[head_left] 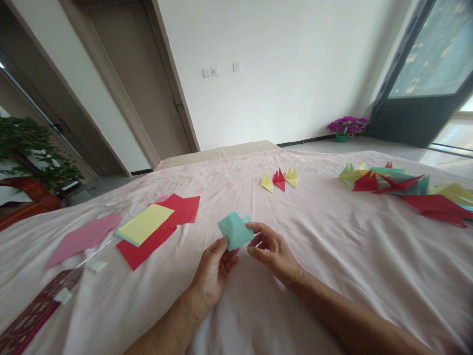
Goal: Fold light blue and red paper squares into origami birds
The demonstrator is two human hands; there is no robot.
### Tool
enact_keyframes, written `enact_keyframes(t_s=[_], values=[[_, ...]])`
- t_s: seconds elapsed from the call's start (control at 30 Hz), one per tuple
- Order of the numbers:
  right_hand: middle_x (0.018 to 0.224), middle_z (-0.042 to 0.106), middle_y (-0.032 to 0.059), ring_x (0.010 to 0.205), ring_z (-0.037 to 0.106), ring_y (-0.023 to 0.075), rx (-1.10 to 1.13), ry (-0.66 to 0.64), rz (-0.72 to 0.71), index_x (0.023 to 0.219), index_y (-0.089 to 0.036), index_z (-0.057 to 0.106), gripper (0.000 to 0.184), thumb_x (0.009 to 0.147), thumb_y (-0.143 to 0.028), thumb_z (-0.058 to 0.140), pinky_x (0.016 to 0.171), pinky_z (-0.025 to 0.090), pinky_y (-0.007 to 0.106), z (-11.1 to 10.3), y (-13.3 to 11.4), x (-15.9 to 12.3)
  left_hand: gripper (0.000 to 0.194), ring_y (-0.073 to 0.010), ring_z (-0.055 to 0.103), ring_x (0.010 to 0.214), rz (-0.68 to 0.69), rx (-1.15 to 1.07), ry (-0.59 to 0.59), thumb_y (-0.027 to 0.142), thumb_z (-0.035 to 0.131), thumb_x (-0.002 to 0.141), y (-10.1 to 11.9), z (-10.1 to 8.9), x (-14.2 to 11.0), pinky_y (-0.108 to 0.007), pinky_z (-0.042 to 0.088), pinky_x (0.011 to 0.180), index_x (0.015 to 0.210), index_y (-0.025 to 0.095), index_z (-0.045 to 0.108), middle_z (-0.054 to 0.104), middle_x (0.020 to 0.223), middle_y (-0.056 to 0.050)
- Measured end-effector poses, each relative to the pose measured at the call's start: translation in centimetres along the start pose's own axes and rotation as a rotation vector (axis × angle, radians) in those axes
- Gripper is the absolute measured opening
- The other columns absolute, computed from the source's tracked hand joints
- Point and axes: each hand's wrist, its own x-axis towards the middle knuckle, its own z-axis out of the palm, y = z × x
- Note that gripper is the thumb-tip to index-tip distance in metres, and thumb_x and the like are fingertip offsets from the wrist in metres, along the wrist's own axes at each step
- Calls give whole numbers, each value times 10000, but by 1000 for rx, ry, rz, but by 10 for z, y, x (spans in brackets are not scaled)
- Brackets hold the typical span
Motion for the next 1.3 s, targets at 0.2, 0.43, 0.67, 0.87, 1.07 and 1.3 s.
enact_keyframes(t_s=[0.2,0.43,0.67,0.87,1.07,1.3], values=[[687,589,-12,616,535,125,49,10,-15,1009,-179,662,341,774,-425,687,564,419,241,1,9,6,168,-100,667,538,-45,-25,76,167,768,748,4,1,1,-132,485,388,851,141,637,680,686,10],[548,529,-35,488,489,101,26,29,41,731,-173,626,345,802,-511,630,485,395,220,1,6,7,182,-121,688,558,-90,-19,50,152,769,744,5,1,-2,-147,516,422,850,146,621,689,688,5],[571,510,-36,503,437,95,-22,127,10,689,-176,606,317,793,-474,640,459,340,212,1,7,8,229,-144,702,610,-85,47,-30,205,815,699,0,6,-6,-195,574,537,811,142,625,702,696,-12],[617,517,-49,528,433,106,-158,281,-83,870,-197,609,217,781,-381,680,487,341,224,3,11,7,233,-145,707,668,-44,4,-9,198,834,677,-4,8,-6,-213,590,603,791,141,638,722,753,-30],[766,603,-2,636,540,122,-368,217,-301,869,-217,652,73,875,-254,589,587,425,244,6,5,0,187,-141,706,699,-15,-41,19,189,817,703,-5,6,-5,-215,595,617,797,140,663,730,780,-44],[919,586,30,772,565,150,-437,161,-383,1071,-260,677,229,843,-277,664,654,470,266,4,3,-3,206,-140,706,734,10,-26,-27,217,820,706,-7,7,-6,-205,594,629,824,140,671,729,822,-44]])
